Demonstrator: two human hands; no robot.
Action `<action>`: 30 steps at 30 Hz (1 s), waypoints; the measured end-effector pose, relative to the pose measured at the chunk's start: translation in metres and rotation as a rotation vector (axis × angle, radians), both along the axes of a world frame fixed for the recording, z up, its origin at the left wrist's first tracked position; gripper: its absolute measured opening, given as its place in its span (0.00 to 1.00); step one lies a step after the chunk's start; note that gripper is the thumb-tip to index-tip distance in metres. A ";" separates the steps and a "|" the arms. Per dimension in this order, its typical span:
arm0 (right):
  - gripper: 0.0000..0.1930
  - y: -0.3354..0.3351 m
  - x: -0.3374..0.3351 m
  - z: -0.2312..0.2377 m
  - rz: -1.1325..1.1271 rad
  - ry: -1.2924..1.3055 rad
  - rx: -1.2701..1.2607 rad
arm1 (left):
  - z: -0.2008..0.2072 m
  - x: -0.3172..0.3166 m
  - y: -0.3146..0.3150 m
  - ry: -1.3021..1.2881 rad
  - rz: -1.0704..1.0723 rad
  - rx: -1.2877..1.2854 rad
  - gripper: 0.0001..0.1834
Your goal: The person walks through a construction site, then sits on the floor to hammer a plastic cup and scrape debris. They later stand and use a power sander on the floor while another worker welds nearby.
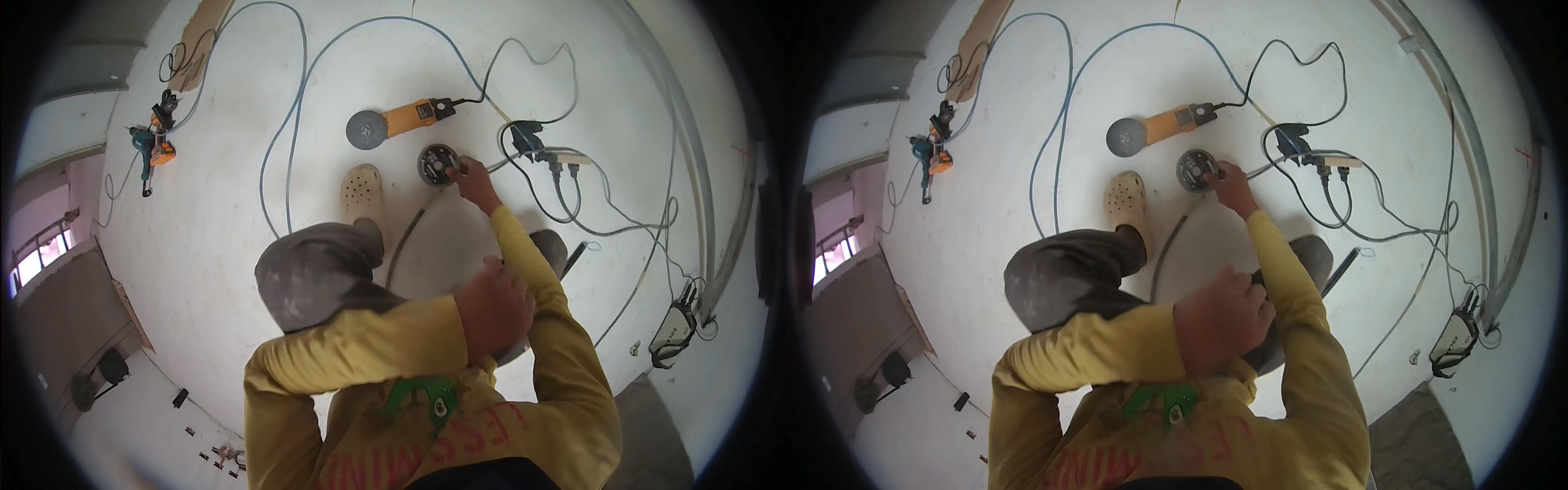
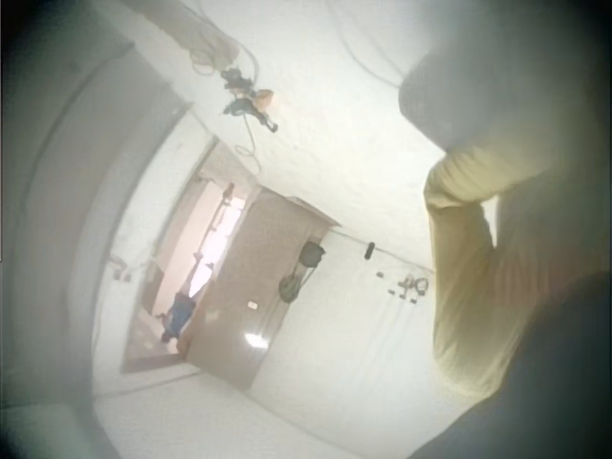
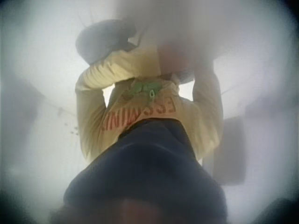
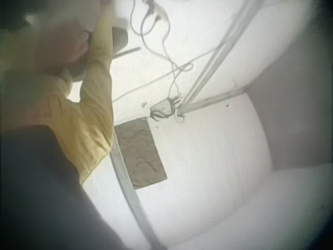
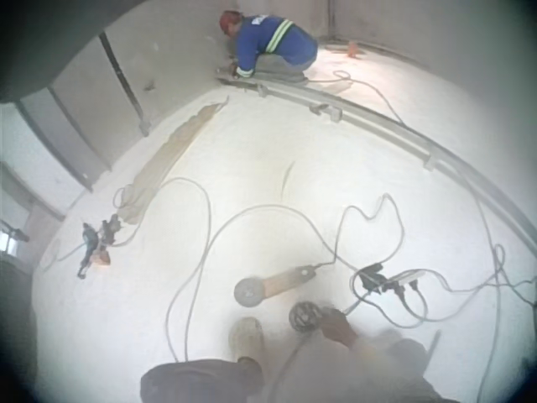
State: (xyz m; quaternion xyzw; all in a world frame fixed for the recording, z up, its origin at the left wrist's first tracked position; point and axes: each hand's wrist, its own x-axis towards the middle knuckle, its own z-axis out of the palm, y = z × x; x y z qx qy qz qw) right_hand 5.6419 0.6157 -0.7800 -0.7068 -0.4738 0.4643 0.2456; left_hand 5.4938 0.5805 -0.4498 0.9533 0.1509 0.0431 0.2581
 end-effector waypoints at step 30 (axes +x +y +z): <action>0.17 -0.042 -0.031 -0.093 0.223 0.318 0.314 | 0.167 -0.085 0.072 -0.777 0.477 -0.053 0.23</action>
